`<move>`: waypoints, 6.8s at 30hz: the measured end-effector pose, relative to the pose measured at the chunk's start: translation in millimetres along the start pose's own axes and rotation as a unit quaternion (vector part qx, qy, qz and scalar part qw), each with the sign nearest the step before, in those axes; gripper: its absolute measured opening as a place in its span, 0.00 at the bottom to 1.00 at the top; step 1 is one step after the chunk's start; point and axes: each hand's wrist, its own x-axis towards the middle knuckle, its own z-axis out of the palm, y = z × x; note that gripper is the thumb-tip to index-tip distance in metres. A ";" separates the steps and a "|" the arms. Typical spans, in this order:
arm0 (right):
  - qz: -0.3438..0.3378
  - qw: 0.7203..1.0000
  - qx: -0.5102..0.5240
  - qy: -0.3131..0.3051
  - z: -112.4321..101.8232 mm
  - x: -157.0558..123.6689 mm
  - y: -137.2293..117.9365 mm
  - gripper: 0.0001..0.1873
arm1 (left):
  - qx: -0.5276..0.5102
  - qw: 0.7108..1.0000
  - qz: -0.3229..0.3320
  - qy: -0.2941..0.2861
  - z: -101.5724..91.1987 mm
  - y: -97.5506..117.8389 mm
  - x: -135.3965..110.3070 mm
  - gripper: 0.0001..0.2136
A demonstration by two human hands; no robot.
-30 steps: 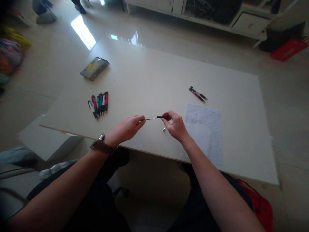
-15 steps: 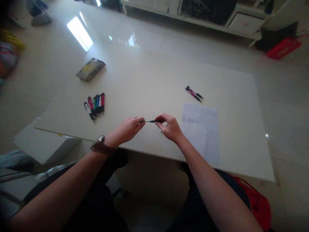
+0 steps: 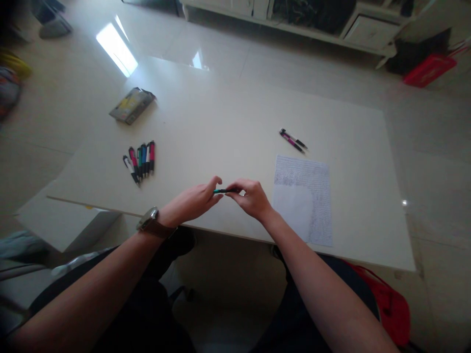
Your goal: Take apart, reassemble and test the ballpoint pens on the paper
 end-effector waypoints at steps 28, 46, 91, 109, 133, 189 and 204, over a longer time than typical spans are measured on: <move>0.088 0.993 -0.060 -0.043 -12.6 2.5 27.4 0.04 | 0.016 0.998 -0.029 0.056 -8.4 -1.8 3.0 0.14; 0.099 0.984 0.135 0.059 -11.8 5.5 17.6 0.11 | 0.014 0.998 -0.015 0.056 -9.9 8.3 7.8 0.15; 0.175 0.957 0.200 0.112 -51.2 -23.6 9.1 0.21 | 0.034 0.996 0.022 0.078 -11.8 61.4 38.4 0.14; 0.199 0.975 0.073 0.068 -58.6 -26.4 12.8 0.28 | 0.022 0.996 0.060 0.069 -6.7 56.3 40.9 0.11; 0.223 0.967 0.119 0.021 -52.8 -27.4 18.5 0.28 | 0.036 0.995 0.070 0.067 -2.8 60.2 45.0 0.13; 0.204 0.965 0.144 0.074 -51.2 -44.0 33.1 0.20 | 0.070 0.965 0.253 -0.023 93.2 82.8 -3.4 0.20; 0.181 0.983 -0.016 0.005 -14.1 -57.8 49.3 0.04 | 0.091 0.969 0.228 -0.018 91.2 78.8 -17.1 0.18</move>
